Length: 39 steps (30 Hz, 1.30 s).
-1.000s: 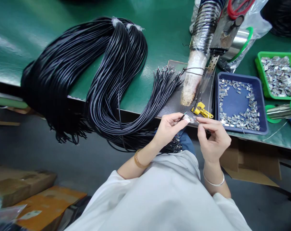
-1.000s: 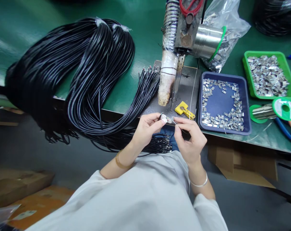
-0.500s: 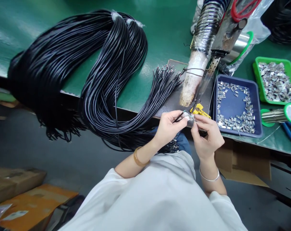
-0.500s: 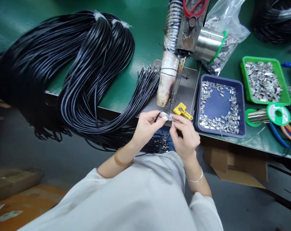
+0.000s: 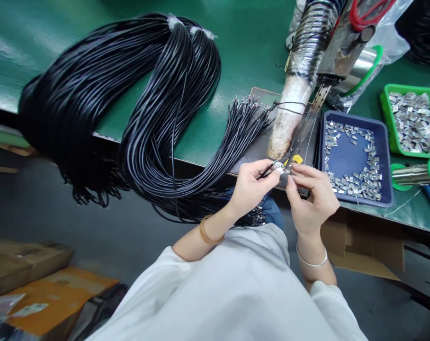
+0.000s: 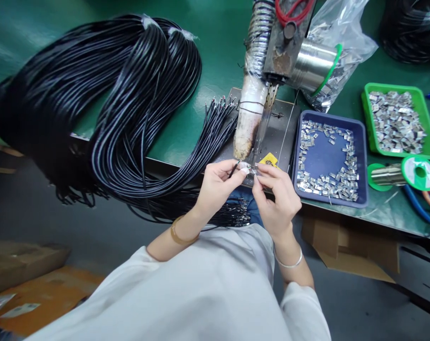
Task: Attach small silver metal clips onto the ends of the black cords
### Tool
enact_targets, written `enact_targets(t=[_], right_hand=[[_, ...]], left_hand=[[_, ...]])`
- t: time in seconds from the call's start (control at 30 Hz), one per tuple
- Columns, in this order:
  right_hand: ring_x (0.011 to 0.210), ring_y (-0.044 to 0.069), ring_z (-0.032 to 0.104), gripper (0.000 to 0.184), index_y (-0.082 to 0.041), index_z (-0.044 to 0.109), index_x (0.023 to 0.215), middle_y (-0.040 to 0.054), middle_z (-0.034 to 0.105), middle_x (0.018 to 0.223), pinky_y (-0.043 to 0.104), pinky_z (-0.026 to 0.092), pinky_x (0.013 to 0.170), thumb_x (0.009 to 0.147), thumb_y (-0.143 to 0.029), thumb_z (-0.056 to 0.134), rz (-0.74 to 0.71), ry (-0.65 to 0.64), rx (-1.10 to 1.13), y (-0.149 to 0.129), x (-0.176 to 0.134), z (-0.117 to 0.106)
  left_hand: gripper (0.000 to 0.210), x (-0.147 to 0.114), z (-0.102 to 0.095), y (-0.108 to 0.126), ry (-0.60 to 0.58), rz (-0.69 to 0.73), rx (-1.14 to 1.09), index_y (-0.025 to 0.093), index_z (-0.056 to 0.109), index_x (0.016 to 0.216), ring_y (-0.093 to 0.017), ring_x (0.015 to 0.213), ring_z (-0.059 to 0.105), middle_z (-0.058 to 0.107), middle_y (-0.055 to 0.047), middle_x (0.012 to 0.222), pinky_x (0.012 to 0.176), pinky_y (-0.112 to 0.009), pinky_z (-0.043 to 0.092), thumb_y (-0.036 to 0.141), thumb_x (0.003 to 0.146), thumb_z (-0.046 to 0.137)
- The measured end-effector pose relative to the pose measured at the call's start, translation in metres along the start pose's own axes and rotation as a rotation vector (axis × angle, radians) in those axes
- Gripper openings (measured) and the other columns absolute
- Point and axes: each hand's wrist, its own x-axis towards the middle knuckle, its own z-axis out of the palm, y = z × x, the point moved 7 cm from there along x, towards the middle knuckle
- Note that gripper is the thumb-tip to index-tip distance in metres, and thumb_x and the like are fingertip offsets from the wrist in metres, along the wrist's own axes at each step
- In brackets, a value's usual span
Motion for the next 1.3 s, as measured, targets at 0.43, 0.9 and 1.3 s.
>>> enact_targets(t=[0.43, 0.9, 1.3], right_hand=[[0.093, 0.019, 0.073, 0.021, -0.023, 0.064, 0.090, 0.0038, 0.074, 0.103, 0.037, 0.064, 0.082, 0.078, -0.007, 0.071, -0.053, -0.009, 0.003, -0.003, -0.004, -0.004], [0.074, 0.011, 0.062, 0.007, -0.022, 0.063, 0.083, -0.0013, 0.062, 0.081, 0.023, 0.054, 0.064, 0.089, -0.021, 0.066, 0.256, -0.326, 0.152, 0.009, 0.001, 0.000], [0.055, 0.012, 0.068, 0.019, -0.022, 0.060, 0.110, -0.0032, 0.072, 0.075, 0.022, 0.054, 0.050, 0.091, -0.017, 0.062, 0.193, 0.167, 0.167, 0.007, -0.009, -0.034]], left_hand=[[0.020, 0.002, 0.000, -0.006, -0.069, -0.066, -0.077, 0.011, 0.065, 0.072, -0.007, 0.063, 0.048, 0.057, 0.001, 0.067, 0.061, -0.019, 0.041, 0.030, 0.079, 0.071], [0.020, -0.014, 0.005, -0.007, -0.196, -0.068, 0.073, 0.012, 0.056, 0.062, -0.005, 0.056, 0.031, 0.038, 0.005, 0.057, 0.051, -0.019, 0.026, 0.019, 0.077, 0.067], [0.017, -0.006, 0.001, -0.002, -0.117, -0.100, -0.031, 0.011, 0.066, 0.067, -0.007, 0.059, 0.044, 0.054, 0.002, 0.060, 0.057, -0.020, 0.038, 0.026, 0.075, 0.070]])
